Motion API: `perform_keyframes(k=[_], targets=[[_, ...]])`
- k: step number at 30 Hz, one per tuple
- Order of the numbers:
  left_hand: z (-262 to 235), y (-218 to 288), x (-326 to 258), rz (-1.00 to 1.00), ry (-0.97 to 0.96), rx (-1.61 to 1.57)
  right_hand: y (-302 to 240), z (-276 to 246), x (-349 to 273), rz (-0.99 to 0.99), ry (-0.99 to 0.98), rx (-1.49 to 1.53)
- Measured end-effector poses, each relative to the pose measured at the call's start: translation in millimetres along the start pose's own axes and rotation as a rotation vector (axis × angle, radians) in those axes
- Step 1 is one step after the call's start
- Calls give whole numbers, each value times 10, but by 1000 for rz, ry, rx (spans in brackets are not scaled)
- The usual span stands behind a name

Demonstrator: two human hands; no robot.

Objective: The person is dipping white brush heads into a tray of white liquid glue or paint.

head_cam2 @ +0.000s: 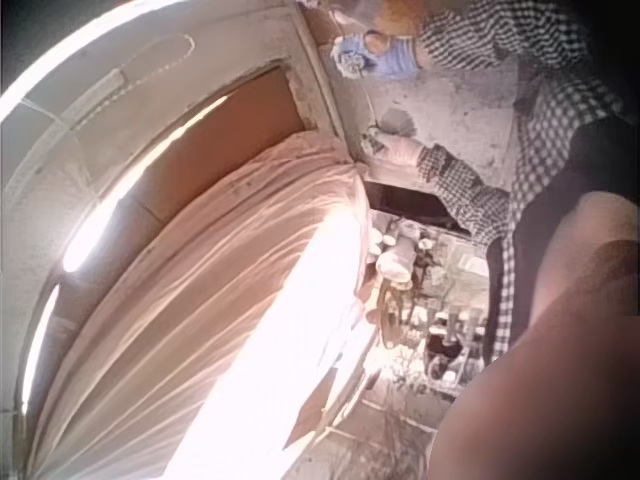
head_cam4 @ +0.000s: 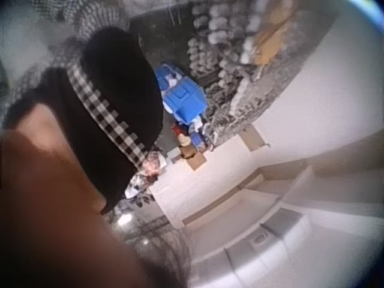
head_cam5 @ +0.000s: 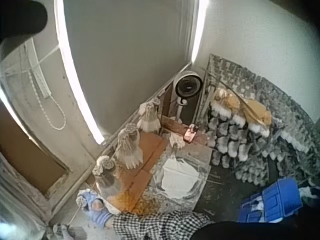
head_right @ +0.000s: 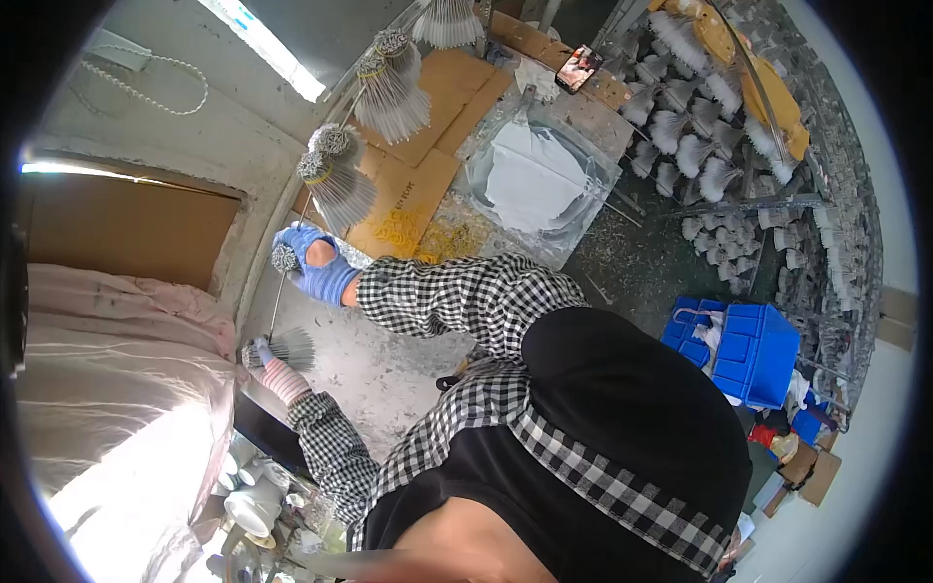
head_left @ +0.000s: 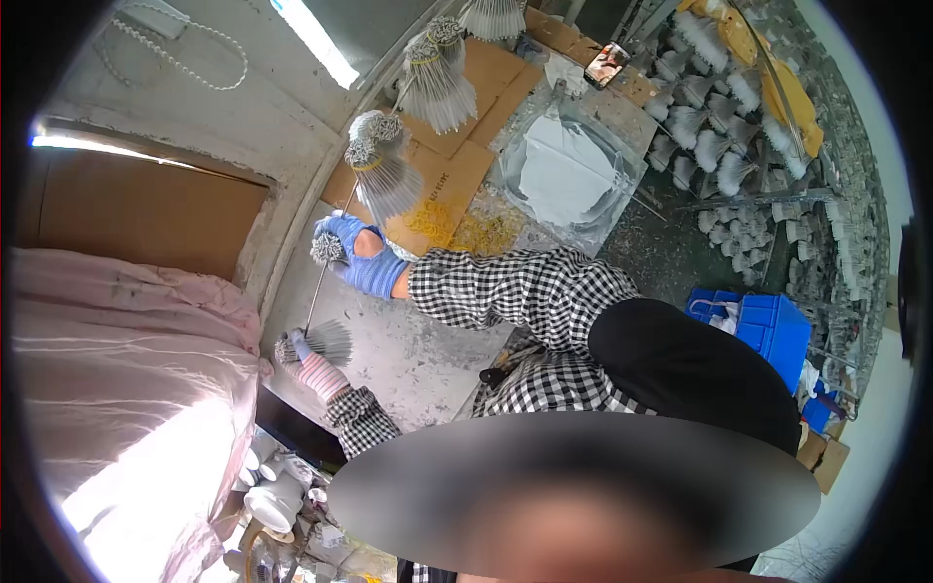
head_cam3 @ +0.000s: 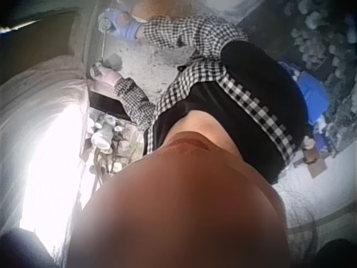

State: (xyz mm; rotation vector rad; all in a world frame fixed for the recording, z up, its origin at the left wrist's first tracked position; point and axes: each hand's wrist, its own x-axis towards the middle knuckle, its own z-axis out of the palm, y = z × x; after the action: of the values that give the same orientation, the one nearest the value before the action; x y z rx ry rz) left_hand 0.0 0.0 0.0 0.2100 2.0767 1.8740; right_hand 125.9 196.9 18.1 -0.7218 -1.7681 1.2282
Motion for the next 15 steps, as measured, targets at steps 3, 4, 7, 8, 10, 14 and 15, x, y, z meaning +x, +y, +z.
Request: perform_keyframes(k=[3,4,7,8,10,14,15], targets=[[162,201,-194,225,27,242,-24,39,32,-71,72,45],[202,249,-381,210,-25,619,-36,-26,-56,-58,65,52],[205,146,-424,122,-26,604,-30,-42,-45,-140,74,58],[85,-20,-275,144,-107,579,-36,-36,-15,-141,59,48],[99,-17,-323,148,-200,558,-42,-45,-63,-53,23,89],[377,63,-535,236,-191,646,-63,-148,-158,-20,-70,59],[366,29,-486,306,-203,651,-6,-91,-151,-98,-44,11]])
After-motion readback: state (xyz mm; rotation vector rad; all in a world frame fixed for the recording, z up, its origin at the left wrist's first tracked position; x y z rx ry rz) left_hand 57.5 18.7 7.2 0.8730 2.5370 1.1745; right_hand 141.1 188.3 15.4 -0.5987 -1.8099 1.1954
